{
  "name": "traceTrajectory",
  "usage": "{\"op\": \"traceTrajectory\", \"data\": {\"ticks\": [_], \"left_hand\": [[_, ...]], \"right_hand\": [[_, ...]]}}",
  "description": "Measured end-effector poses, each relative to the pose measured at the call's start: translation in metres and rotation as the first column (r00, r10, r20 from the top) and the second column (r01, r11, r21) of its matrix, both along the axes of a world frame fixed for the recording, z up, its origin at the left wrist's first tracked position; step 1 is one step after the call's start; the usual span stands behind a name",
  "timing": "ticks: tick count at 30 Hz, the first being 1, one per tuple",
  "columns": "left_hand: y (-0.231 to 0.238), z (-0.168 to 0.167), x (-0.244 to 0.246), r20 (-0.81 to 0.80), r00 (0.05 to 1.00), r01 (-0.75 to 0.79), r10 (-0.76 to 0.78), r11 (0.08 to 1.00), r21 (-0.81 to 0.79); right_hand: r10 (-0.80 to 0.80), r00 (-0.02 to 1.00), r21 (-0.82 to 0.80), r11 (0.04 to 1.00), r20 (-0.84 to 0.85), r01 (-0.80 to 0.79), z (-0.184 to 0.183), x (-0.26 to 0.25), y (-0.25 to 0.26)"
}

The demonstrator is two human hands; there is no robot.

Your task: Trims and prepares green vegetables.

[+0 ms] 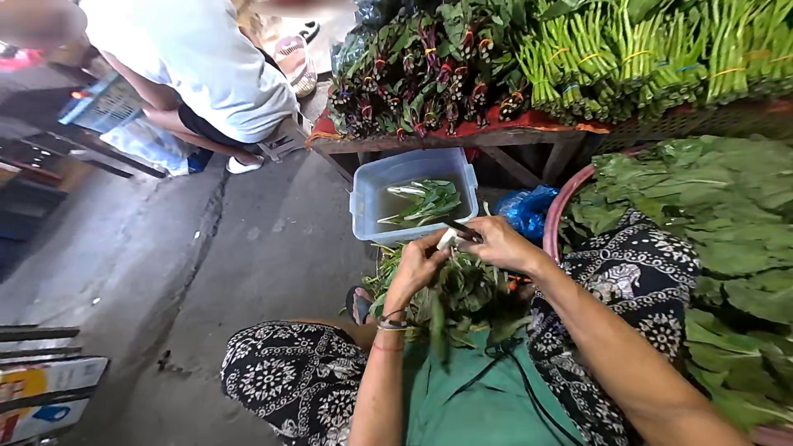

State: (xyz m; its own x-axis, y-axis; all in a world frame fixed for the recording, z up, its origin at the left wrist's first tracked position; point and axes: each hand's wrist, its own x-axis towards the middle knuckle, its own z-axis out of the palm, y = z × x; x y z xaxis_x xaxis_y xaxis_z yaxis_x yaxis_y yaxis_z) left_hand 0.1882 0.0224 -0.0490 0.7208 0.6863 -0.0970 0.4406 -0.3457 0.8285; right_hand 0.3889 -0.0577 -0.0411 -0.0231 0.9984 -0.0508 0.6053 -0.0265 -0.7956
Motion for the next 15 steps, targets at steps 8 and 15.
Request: {"op": "traceTrajectory", "data": {"ticks": [8, 15], "left_hand": [[0.003, 0.004, -0.029, 0.254, 0.899, -0.083, 0.357, 0.708, -0.701], [-0.013, 0.0, -0.008, 0.306, 0.821, -0.019, 0.482, 0.559, -0.829]], "right_hand": [[-0.159, 0.956, -0.07, 0.981, 0.247, 0.181, 0.001, 0.015, -0.002], [-0.227, 0.898, -0.122, 0.973, -0.378, 0.195, -0.009, -0.006, 0.006]]}}
